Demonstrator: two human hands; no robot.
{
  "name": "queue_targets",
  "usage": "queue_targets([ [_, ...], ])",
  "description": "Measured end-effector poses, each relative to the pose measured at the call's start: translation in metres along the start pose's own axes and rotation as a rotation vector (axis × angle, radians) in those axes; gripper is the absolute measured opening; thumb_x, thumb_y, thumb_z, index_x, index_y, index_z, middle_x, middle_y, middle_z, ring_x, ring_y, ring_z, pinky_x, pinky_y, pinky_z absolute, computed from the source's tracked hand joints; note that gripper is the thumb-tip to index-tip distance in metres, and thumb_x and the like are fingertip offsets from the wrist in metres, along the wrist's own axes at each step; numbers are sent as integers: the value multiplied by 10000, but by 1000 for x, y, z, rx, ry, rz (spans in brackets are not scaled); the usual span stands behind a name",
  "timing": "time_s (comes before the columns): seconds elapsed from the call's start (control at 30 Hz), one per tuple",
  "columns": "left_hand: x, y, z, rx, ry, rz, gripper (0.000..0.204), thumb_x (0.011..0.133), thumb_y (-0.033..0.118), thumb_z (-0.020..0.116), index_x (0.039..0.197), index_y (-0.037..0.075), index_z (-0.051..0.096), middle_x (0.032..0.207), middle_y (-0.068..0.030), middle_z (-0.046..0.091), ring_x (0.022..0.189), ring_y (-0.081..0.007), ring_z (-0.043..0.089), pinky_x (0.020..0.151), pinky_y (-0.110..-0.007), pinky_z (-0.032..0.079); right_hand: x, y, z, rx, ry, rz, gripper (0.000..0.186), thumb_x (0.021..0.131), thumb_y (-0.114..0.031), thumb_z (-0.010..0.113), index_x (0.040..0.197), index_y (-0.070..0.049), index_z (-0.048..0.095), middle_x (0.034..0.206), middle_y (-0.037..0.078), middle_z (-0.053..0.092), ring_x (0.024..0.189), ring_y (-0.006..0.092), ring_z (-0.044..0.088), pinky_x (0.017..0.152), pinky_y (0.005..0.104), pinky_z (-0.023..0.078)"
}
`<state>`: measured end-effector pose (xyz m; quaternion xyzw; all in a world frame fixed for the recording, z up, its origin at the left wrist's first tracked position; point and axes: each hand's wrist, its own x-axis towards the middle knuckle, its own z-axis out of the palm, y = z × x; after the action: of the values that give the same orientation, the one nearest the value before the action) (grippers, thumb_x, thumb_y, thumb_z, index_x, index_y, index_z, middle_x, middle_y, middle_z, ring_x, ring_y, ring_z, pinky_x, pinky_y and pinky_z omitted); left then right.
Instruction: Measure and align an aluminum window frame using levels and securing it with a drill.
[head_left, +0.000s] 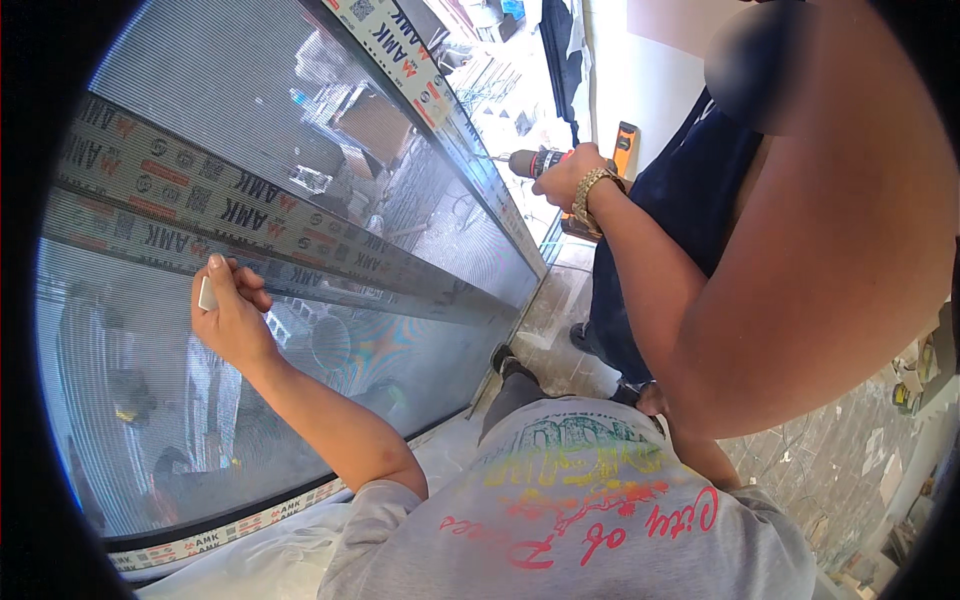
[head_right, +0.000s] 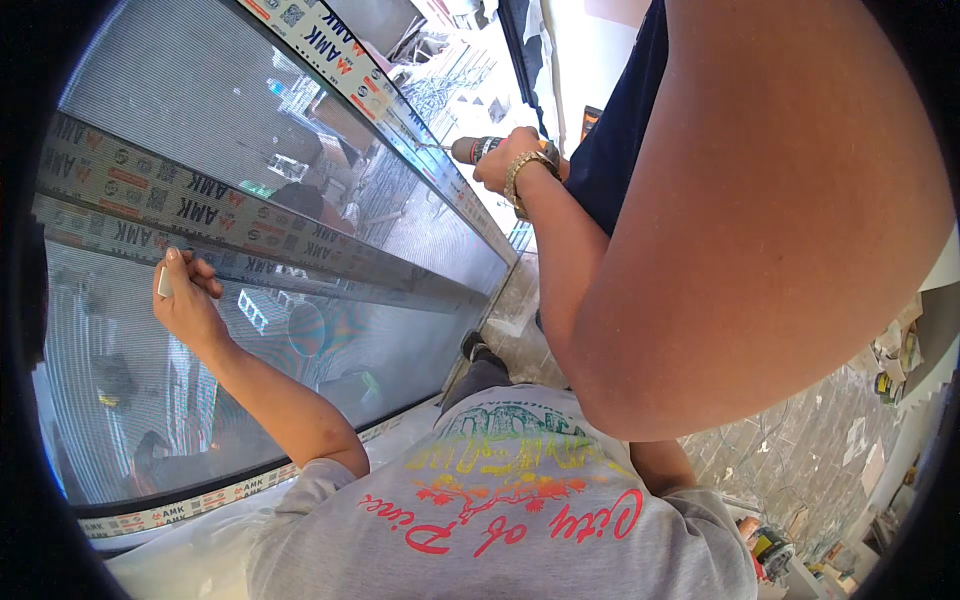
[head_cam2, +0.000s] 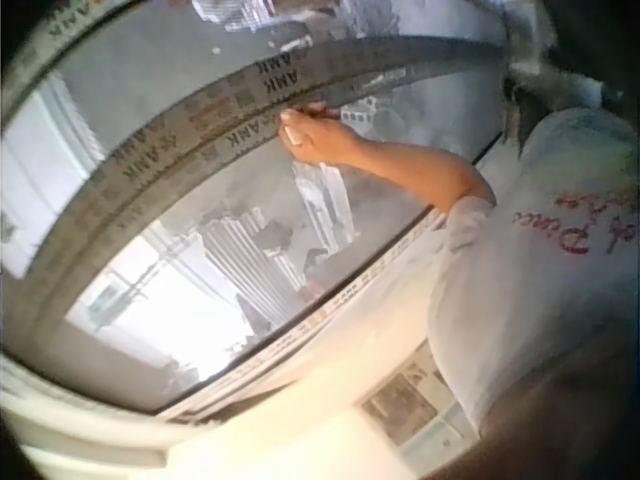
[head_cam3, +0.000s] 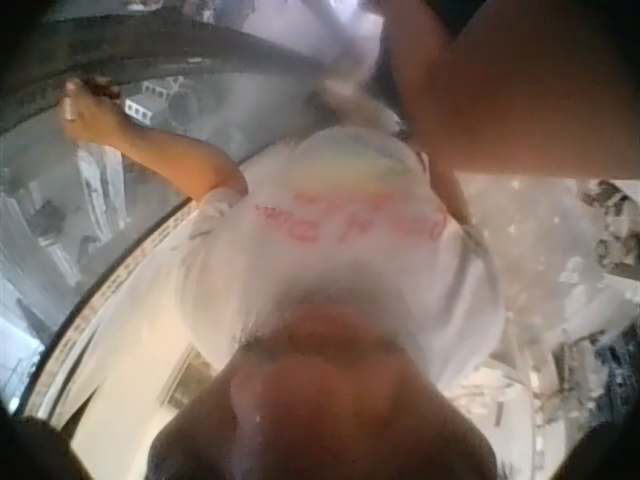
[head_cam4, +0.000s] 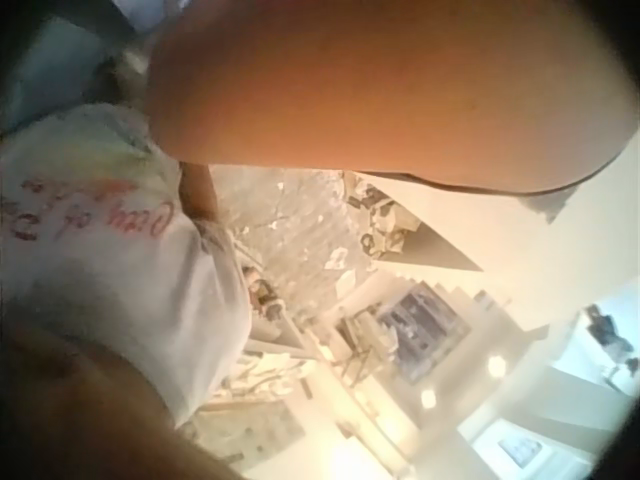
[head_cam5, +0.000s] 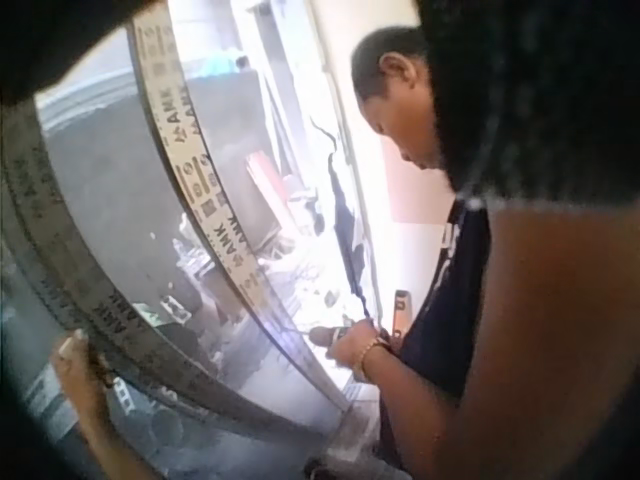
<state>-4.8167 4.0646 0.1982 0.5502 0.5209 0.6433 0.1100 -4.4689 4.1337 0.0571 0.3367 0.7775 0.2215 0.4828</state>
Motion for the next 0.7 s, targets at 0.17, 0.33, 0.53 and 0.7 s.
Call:
queue_targets([
  [0.17, -1, -1, -6, 62, 38, 17, 301, 931, 294, 574, 850, 4, 578, 594, -55, 556, 436, -81, 436, 393, -211, 317, -4, -6, -20, -267, 48, -78, 594, 734, -167, 708, 1232, -69, 400, 1125, 127, 552, 1049, 296, 583, 772, 409, 571],
  [0.33, 3, -2, -2, 34, 27, 21, 292, 927, 285, 583, 853, 3, 580, 595, -54, 562, 429, -79, 436, 391, -211, 316, -10, -11, -10, -402, 103, -6, 677, 662, -183, 751, 1207, 5, 398, 1034, 168, 590, 974, 305, 615, 804, 383, 544],
  [0.53, 2, -1, 0, 47, 49, 17, 249, 906, 248, 608, 833, 11, 586, 576, -46, 556, 415, -70, 420, 382, -208, 307, -3, -16, -11, -338, 106, 23, 766, 588, -271, 833, 1208, 3, 476, 1193, 145, 576, 1074, 240, 598, 898, 316, 514],
  [0.7, 1, 0, 1, 86, 44, 23, 270, 918, 270, 595, 842, 11, 584, 593, -47, 564, 430, -75, 439, 384, -212, 301, 8, -20, -7, -250, 147, 22, 749, 577, -245, 815, 1142, 54, 425, 986, 186, 609, 946, 306, 628, 815, 349, 531],
])
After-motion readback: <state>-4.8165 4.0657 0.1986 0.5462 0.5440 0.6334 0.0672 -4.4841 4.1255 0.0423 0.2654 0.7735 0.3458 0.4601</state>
